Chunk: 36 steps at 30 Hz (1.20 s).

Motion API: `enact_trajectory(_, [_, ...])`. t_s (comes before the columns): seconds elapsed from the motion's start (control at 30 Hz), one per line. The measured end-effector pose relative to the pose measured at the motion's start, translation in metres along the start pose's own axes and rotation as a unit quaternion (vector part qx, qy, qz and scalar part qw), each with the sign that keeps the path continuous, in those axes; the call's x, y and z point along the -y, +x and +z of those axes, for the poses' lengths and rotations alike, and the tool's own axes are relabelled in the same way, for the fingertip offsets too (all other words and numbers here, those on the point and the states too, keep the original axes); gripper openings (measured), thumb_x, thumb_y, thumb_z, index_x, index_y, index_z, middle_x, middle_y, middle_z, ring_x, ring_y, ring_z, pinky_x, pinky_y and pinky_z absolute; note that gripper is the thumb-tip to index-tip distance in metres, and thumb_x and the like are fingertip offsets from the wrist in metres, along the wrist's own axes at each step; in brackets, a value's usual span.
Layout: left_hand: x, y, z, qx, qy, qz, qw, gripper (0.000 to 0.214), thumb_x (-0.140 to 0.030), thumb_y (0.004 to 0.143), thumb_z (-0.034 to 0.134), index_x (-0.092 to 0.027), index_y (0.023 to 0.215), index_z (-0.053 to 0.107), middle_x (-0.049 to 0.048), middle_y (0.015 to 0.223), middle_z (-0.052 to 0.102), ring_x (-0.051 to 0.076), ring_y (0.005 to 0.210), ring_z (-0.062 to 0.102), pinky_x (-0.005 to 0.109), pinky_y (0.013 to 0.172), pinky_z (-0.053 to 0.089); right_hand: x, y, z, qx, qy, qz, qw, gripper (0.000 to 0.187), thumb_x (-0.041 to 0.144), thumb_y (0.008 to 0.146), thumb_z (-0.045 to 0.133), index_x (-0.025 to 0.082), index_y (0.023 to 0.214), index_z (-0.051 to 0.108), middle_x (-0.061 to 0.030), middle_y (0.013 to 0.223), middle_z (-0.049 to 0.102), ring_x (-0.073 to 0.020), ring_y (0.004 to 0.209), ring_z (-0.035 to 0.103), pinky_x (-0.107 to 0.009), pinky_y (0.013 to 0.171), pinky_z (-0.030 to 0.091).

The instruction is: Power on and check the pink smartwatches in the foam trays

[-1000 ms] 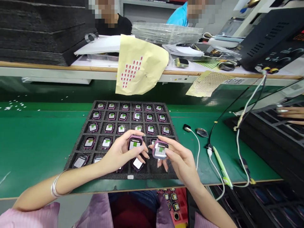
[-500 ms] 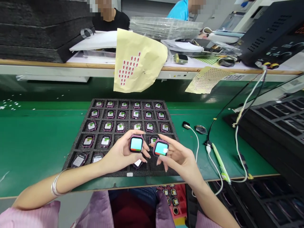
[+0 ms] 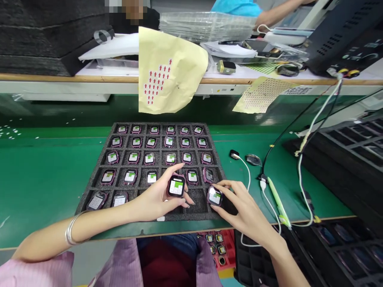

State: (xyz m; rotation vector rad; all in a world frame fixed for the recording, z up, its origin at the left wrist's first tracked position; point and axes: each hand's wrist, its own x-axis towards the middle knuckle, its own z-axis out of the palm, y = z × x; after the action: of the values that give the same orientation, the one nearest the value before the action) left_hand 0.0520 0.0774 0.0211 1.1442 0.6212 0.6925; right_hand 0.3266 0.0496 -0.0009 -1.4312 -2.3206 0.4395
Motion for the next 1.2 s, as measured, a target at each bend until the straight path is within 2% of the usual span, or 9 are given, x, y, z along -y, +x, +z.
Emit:
enact_trajectory(0.1, [0.008,0.01,0.001,0.009,0.2,0.034,0.979,0.052,-0.02,0.087,0.056,-0.023,0.131,0.029,0.0074,0.102,0.056,0.024,0.098,0.062,0.043,0.087,0.049,-0.003,-0.009,0.003,-0.009,-0.012,-0.006,1.0,0.046,0.031,0.086,0.06,0.023,0.13,0.048,-0.0143,0.134,0.045,-0.0328,0.126,0.04,-0.052,0.1,0.04])
enact_trajectory(0.3, [0.035,0.044,0.009,0.031,0.591,0.14,0.794,0.043,-0.033,0.074,0.071,-0.013,0.107,0.051,0.0161,0.114,0.053,0.033,0.108,0.049,0.049,0.086,0.043,0.006,-0.015,0.024,-0.003,-0.027,-0.054,0.998,0.07,0.039,0.08,0.069,0.022,0.14,0.036,-0.0154,0.143,0.037,-0.0355,0.138,0.023,-0.058,0.105,0.033])
enact_trajectory(0.47, [0.029,0.044,0.001,0.047,0.619,0.154,0.769,0.053,-0.045,0.069,0.072,-0.013,0.108,0.054,0.016,0.116,0.052,0.033,0.108,0.046,0.047,0.087,0.04,-0.002,-0.006,0.033,-0.041,-0.049,-0.068,0.996,0.071,0.039,0.082,0.067,0.02,0.14,0.034,-0.0173,0.141,0.038,-0.0356,0.138,0.023,-0.061,0.107,0.026])
enact_trajectory(0.53, [0.015,0.03,-0.012,0.031,0.618,0.141,0.773,0.045,-0.038,0.074,0.067,-0.015,0.109,0.053,0.0135,0.115,0.052,0.03,0.107,0.046,0.044,0.088,0.04,-0.006,-0.001,0.033,-0.07,-0.049,-0.057,0.995,0.063,0.037,0.084,0.064,0.021,0.138,0.036,-0.0167,0.139,0.04,-0.0354,0.137,0.025,-0.062,0.106,0.027])
enact_trajectory(0.67, [-0.012,-0.011,-0.04,-0.009,0.688,0.056,0.724,0.026,-0.019,0.079,0.055,-0.016,0.105,0.054,0.0108,0.109,0.054,0.028,0.102,0.048,0.042,0.085,0.039,-0.004,0.017,0.026,-0.048,-0.003,-0.078,0.996,0.05,0.034,0.085,0.064,0.022,0.13,0.047,-0.0151,0.14,0.041,-0.0348,0.138,0.024,-0.059,0.105,0.032])
enact_trajectory(0.83, [-0.013,-0.041,-0.055,-0.002,0.758,-0.018,0.652,0.024,-0.02,0.079,0.058,-0.013,0.102,0.058,0.0133,0.104,0.056,0.03,0.097,0.05,0.042,0.08,0.041,0.031,0.06,0.027,0.0,-0.014,-0.16,0.987,0.02,0.029,0.087,0.061,0.018,0.102,0.066,-0.0152,0.135,0.047,-0.034,0.136,0.027,-0.055,0.106,0.031])
enact_trajectory(0.97, [-0.005,-0.034,-0.052,0.02,0.791,0.0,0.611,0.023,-0.025,0.077,0.066,-0.01,0.093,0.059,0.0166,0.1,0.056,0.034,0.096,0.052,0.044,0.078,0.043,0.066,0.089,0.041,0.049,-0.154,-0.176,0.971,0.034,0.04,0.077,0.072,0.007,0.089,0.071,-0.0241,0.126,0.053,-0.0401,0.129,0.037,-0.056,0.105,0.031])
enact_trajectory(1.1, [-0.005,-0.025,-0.054,0.024,0.786,0.025,0.617,0.028,-0.023,0.071,0.074,-0.009,0.09,0.058,0.0188,0.102,0.058,0.036,0.096,0.054,0.046,0.077,0.047,0.08,0.103,0.05,0.074,-0.217,-0.208,0.951,0.041,0.043,0.069,0.079,0.005,0.083,0.072,-0.0271,0.124,0.055,-0.0413,0.123,0.043,-0.056,0.102,0.036])
enact_trajectory(1.2, [-0.005,-0.027,-0.065,0.011,0.709,0.081,0.701,0.034,-0.022,0.069,0.074,-0.011,0.097,0.058,0.0217,0.124,0.051,0.037,0.111,0.051,0.049,0.088,0.046,0.074,0.105,0.048,0.079,-0.174,-0.224,0.956,0.038,0.036,0.067,0.082,0.005,0.086,0.071,-0.0269,0.128,0.053,-0.041,0.124,0.043,-0.055,0.101,0.038])
